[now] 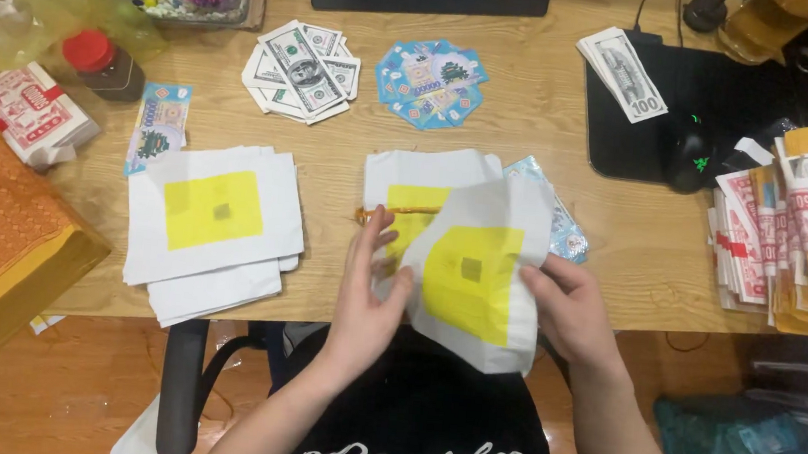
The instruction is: Sorting and stacking bundles of joss paper on a desk
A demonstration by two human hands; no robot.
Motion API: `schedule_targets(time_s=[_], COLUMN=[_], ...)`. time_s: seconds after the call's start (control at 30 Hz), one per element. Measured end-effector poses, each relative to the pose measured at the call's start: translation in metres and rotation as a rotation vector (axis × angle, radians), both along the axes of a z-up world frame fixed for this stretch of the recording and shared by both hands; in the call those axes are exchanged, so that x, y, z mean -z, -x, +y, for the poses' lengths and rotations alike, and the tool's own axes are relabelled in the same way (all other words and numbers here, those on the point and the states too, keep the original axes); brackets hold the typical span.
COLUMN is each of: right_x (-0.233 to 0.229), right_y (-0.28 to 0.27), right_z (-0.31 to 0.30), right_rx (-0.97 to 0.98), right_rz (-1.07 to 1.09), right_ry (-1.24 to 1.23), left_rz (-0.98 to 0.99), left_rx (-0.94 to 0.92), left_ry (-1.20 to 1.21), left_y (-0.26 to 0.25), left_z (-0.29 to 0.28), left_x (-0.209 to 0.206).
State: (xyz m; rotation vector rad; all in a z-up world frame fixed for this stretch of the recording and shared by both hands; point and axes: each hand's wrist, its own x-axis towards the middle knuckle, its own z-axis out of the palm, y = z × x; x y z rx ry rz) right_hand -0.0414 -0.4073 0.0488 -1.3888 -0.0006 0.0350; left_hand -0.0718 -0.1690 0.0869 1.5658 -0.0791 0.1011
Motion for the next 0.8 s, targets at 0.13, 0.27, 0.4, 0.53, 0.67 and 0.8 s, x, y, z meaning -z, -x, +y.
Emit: schedule_targets(time_s=[0.13, 0.27, 0.4, 0.53, 0.67, 0.8], right_x=[-0.019, -0.049, -0.070, -0.069, -0.052, -0.047], right_y=[0.001, 0.003, 0.017, 0.023, 0.016, 0.006], right_z=[0.016, 0.040, 0.060, 0.066, 0.059, 0.053], right_rx=[-0.036, -0.209, -0.176, -0.132, -0.124, -0.127], right_rz=[-0.103, -0.192, -0.487, -0.433, -0.394, -0.298], right_ry=[0.103, 0.200, 0.401, 0.407, 0.360, 0.214], left_rz=[-0.180, -0.039, 0.022, 0.039, 0.026, 0.000], left_rx=[0.007, 0.144, 0.149, 0.115, 0.091, 0.129], left_ry=[-0.292, -0.105, -0.013, 0.114, 0.092, 0.091], left_y=[0.009, 0.002, -0.001, 0.000, -0.004, -0.010], left_z=[-0.012, -0.022, -0.017, -0.013, -0.016, -0.013], left_x=[-0.018, -0.026, -0.034, -0.032, -0.036, -0.042])
